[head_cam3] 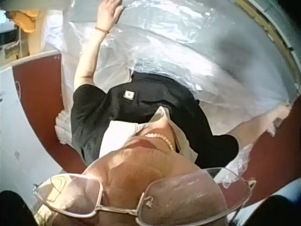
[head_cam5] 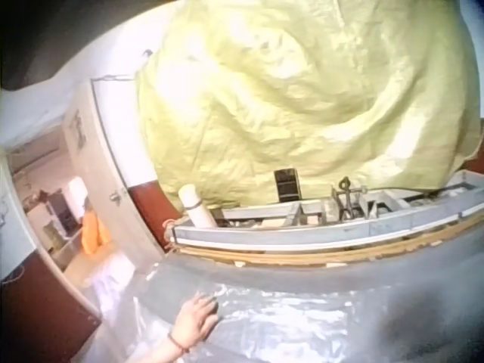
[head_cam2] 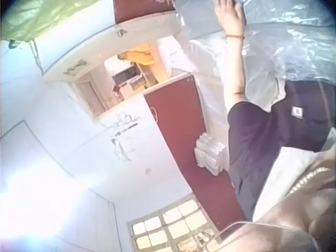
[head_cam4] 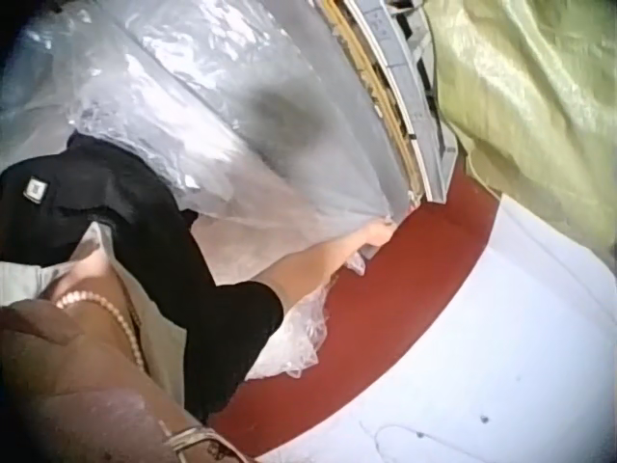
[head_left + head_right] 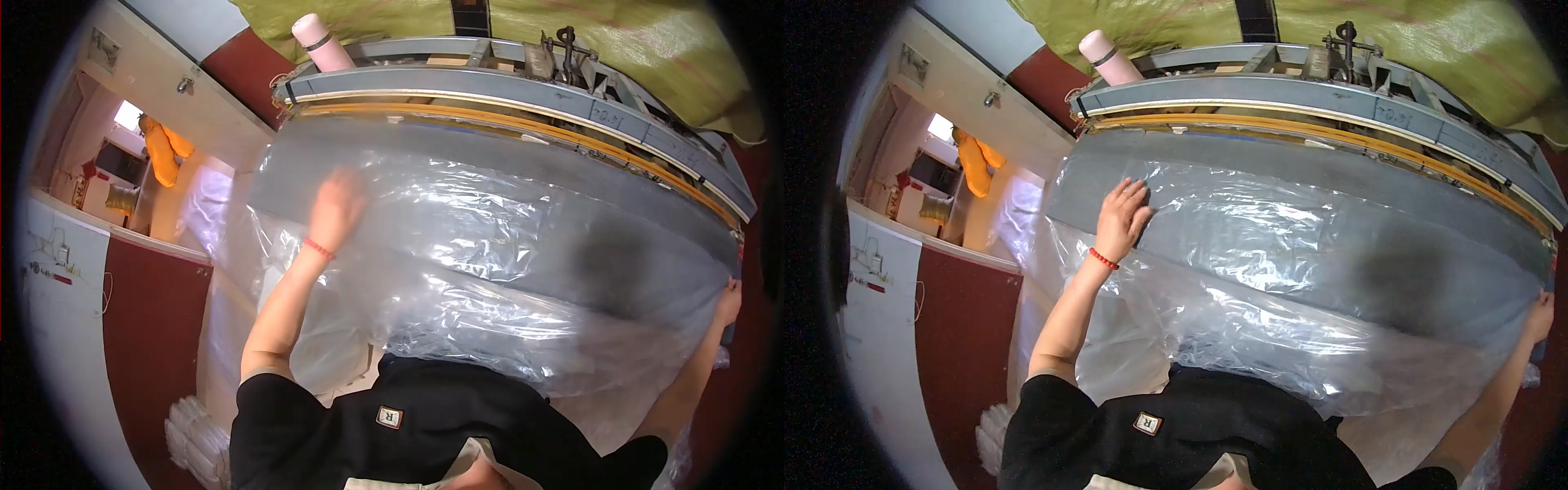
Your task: Operating a heat-sealing machine to package or seal large plastic sheets.
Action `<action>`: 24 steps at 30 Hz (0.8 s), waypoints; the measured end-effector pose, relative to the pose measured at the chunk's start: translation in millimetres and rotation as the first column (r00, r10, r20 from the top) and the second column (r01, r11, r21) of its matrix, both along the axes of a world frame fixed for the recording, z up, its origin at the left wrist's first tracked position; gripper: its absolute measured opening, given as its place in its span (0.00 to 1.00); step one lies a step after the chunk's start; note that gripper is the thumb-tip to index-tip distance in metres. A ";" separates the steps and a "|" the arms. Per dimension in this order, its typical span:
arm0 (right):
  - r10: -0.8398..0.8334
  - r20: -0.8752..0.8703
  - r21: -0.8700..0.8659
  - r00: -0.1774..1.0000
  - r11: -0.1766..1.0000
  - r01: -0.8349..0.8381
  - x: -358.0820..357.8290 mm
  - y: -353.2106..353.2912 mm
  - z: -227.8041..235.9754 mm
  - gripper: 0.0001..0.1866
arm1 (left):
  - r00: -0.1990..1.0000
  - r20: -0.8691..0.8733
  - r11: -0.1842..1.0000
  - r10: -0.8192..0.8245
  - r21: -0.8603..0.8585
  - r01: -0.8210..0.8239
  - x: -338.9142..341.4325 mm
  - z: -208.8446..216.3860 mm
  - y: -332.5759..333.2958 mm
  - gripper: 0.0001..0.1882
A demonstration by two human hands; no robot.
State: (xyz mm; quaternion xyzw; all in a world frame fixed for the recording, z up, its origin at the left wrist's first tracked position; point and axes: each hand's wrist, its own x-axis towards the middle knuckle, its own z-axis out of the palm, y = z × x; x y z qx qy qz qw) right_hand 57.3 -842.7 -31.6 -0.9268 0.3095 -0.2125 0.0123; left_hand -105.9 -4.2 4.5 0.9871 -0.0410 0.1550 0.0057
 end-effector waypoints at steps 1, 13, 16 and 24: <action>-0.007 -0.011 -0.004 1.000 1.000 0.007 3.7 -4.9 -2.0 0.16 | 1.000 0.006 0.999 0.026 -0.039 -0.026 2.8 -4.0 -0.7 0.27; -0.022 0.626 0.722 0.779 0.395 -0.569 -38.6 -56.0 15.1 0.24 | 0.961 0.103 0.903 0.255 -0.381 -0.198 70.3 2.3 25.8 0.10; -0.154 0.621 0.773 0.769 0.288 -0.566 -67.3 -54.2 40.4 0.24 | 0.921 0.218 0.883 0.324 -0.418 -0.212 83.5 -4.0 33.6 0.08; -0.171 0.608 0.773 0.775 0.348 -0.530 -74.5 -86.3 42.5 0.24 | 0.943 0.182 0.947 0.278 -0.218 -0.237 82.5 -1.1 37.6 0.07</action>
